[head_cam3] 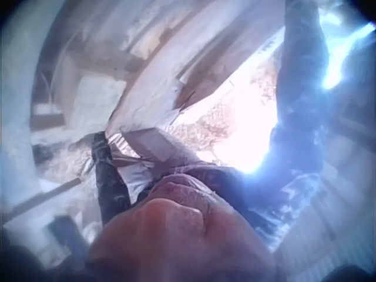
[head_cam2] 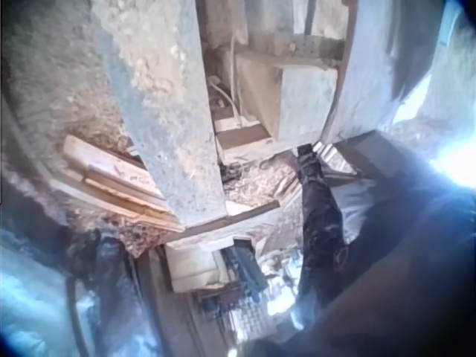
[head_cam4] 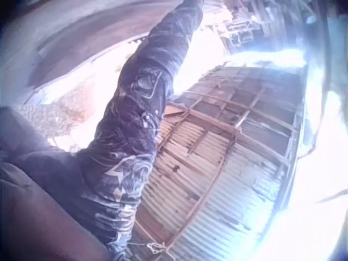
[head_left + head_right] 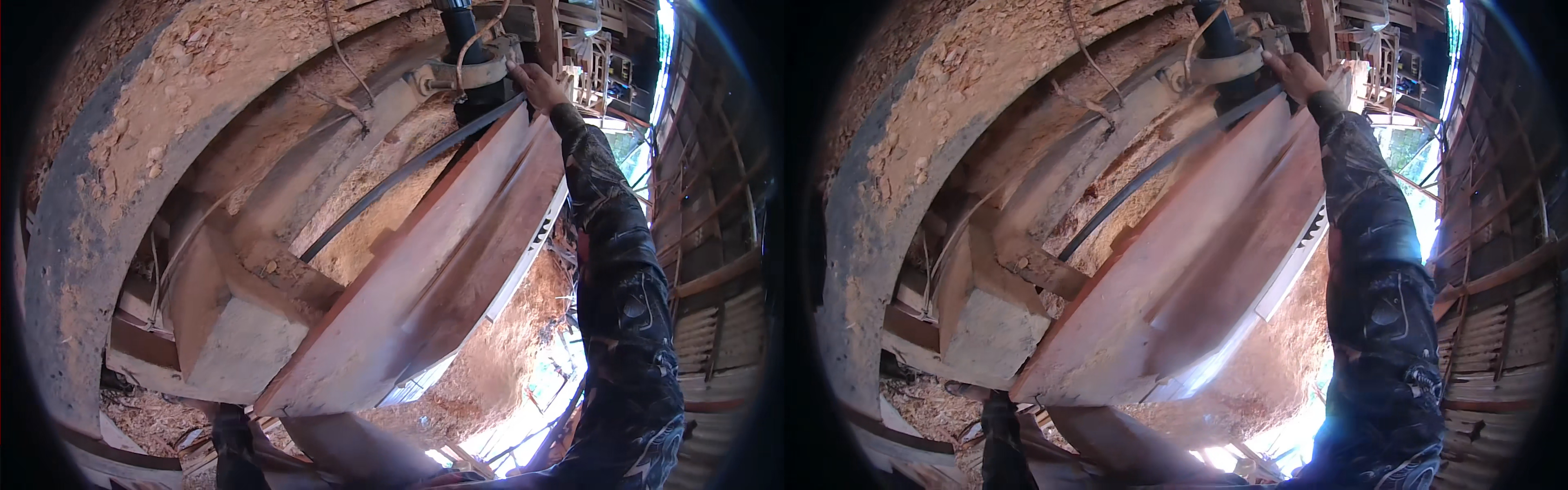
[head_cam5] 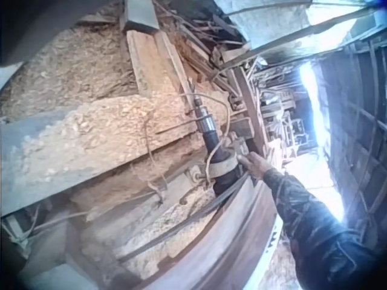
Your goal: The person replaces a drive belt on a motor by looping it onto the pulley, using a metal bar to assist with leverage, and then places a wooden board onto a saw table.
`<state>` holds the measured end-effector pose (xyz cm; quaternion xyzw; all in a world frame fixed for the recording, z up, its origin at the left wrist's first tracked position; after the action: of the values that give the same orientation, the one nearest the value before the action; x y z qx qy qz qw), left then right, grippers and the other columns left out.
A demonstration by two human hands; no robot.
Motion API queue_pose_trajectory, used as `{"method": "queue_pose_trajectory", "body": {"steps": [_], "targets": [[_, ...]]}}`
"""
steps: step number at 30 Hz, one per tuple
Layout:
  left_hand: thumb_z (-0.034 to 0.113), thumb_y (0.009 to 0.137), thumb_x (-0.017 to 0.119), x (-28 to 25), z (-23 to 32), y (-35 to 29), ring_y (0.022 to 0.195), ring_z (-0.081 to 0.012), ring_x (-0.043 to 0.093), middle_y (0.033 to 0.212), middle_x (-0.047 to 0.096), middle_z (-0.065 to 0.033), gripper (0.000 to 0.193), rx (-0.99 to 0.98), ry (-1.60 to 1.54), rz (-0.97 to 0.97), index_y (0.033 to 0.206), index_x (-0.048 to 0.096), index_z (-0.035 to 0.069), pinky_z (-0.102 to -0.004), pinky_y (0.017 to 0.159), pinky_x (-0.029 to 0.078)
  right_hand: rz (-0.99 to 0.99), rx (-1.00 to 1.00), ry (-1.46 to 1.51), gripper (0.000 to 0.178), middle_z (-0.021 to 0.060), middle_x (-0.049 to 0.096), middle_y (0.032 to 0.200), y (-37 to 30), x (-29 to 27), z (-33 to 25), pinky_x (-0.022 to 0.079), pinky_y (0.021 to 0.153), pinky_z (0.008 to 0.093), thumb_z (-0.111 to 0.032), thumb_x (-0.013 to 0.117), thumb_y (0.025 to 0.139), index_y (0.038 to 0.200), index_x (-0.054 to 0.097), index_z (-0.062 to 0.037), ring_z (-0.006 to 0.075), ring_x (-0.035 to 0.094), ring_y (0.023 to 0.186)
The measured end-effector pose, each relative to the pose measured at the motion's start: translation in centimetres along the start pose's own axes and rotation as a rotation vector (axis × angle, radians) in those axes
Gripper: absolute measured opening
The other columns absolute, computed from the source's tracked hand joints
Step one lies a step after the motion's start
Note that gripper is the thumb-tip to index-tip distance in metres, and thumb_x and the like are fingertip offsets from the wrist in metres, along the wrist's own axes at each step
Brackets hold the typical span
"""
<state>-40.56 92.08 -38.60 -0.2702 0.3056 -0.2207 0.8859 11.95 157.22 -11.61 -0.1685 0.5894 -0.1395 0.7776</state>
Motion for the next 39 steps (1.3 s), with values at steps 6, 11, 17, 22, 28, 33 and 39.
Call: {"method": "queue_pose_trajectory", "body": {"steps": [6,11,17,22,28,33,39], "targets": [[0.031,0.078,0.062,1.1,0.6,-0.7,0.1,-0.0404,0.057,0.101,0.063,-0.0201,0.037,-0.014,-0.027,0.01,0.103,0.061,0.004,-0.0443,0.088,0.044,-0.087,-0.437,-0.371,0.03,0.0255,0.063,0.1,2.8,2.6,3.3,0.048,0.085,0.043,-0.024,0.05,0.089,0.107,0.063,-0.0044,0.0375,0.06,0.101],[0.032,0.078,0.062,2.4,1.1,0.1,0.1,-0.0403,0.057,0.101,0.063,-0.0203,0.037,0.0,-0.057,0.014,0.102,0.062,0.004,-0.0442,0.087,0.044,-0.461,-0.111,-0.109,0.028,0.0223,0.066,0.096,3.9,3.5,7.7,0.051,0.082,0.0409,-0.015,0.05,0.084,0.107,0.064,-0.008,0.0362,0.064,0.095],[0.033,0.077,0.062,1.5,0.5,-1.7,0.099,-0.0401,0.057,0.101,0.063,-0.0205,0.037,-0.021,-0.048,0.026,0.102,0.062,0.004,-0.0442,0.087,0.044,-0.484,-0.25,-0.663,0.027,0.0196,0.066,0.097,3.2,3.0,3.0,0.052,0.079,0.042,-0.019,0.05,0.085,0.104,0.066,-0.0118,0.0341,0.065,0.094],[0.033,0.077,0.062,0.1,0.8,-3.1,0.099,-0.04,0.057,0.1,0.063,-0.0207,0.037,0.023,-0.045,0.088,0.101,0.062,0.005,-0.0441,0.087,0.044,-0.365,0.035,-0.119,0.026,0.0198,0.066,0.096,2.4,4.3,4.5,0.052,0.077,0.0437,-0.02,0.048,0.086,0.103,0.067,-0.0138,0.0347,0.065,0.091],[0.012,0.073,0.062,-6.0,5.7,-4.7,0.078,-0.0362,0.058,0.076,0.061,-0.0151,0.016,-0.22,-0.188,0.108,0.085,0.059,0.002,-0.0489,0.068,0.044,-0.086,-0.225,-0.315,0.026,0.0211,0.065,0.096,2.6,4.1,5.7,0.05,0.08,0.0445,-0.018,0.046,0.088,0.101,0.068,-0.0126,0.0357,0.064,0.093],[0.006,0.075,0.059,-7.0,2.6,-10.8,0.09,-0.0404,0.058,0.091,0.061,-0.0227,0.014,-0.431,-0.133,0.071,0.087,0.056,-0.001,-0.049,0.074,0.046,0.248,0.317,0.043,0.028,0.0198,0.064,0.099,-4.1,1.7,-3.8,0.045,0.091,0.043,-0.029,0.054,0.088,0.108,0.066,-0.0119,0.0365,0.058,0.104],[0.009,0.079,0.061,-4.8,-4.4,-12.5,0.102,-0.0444,0.053,0.111,0.055,-0.0241,0.019,-0.484,-0.191,0.14,0.093,0.055,-0.002,-0.0493,0.084,0.043,0.521,-0.35,-0.066,0.028,0.0233,0.042,0.131,-18.8,-3.3,-21.3,0.036,0.1,0.0448,-0.024,0.063,0.084,0.107,0.062,-0.008,0.0411,0.043,0.119]]}}
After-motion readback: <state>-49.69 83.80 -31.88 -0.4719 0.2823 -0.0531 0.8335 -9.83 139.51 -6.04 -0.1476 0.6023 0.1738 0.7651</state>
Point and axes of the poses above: each hand's wrist, its own y-axis towards the middle knuckle, its own x-axis out of the palm, z = x × y, the point moved 3 cm from there along y, towards the middle knuckle
